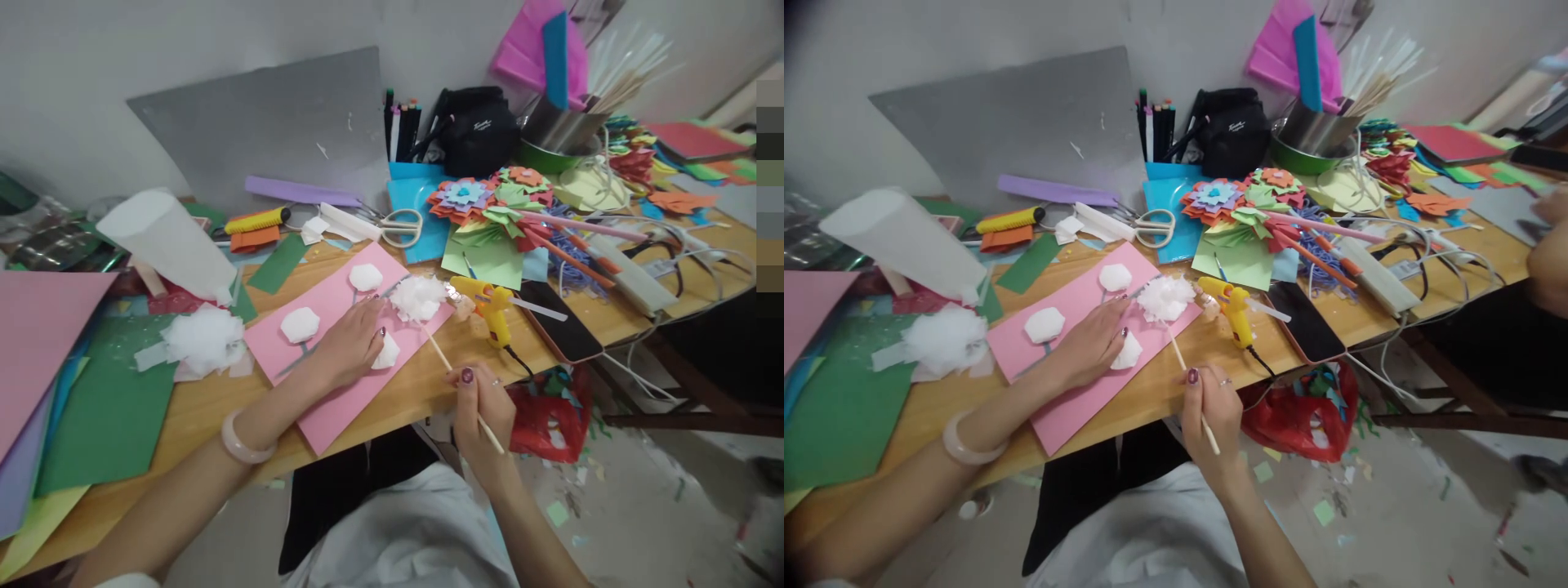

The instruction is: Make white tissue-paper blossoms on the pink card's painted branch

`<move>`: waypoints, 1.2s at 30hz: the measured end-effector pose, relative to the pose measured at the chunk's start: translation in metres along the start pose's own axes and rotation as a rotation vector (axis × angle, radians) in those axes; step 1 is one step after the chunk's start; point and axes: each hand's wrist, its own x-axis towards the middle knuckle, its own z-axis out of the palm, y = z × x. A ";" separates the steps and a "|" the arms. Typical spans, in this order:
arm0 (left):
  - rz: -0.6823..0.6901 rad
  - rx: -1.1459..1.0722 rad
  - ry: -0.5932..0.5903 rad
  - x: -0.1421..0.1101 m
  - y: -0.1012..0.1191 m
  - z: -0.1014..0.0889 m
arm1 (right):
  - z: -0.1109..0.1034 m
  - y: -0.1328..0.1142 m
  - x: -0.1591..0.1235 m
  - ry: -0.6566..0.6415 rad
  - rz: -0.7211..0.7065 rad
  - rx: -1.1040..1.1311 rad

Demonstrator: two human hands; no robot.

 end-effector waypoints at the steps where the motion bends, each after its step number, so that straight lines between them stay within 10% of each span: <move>1: -0.003 0.001 0.006 -0.001 0.001 0.000 | 0.002 -0.001 0.001 -0.019 -0.010 0.011; 11: 0.013 -0.038 -0.003 -0.021 0.001 -0.001 | -0.009 -0.005 -0.016 -0.069 -0.106 0.190; 17: 0.031 -0.044 0.161 -0.054 -0.007 -0.033 | -0.015 0.012 -0.027 0.158 0.026 0.229; 27: -0.646 0.125 0.738 -0.161 -0.059 -0.131 | -0.014 0.012 -0.021 0.129 0.224 0.285; 36: -0.624 0.167 0.489 -0.163 -0.077 -0.104 | -0.006 0.012 -0.030 0.100 0.201 0.326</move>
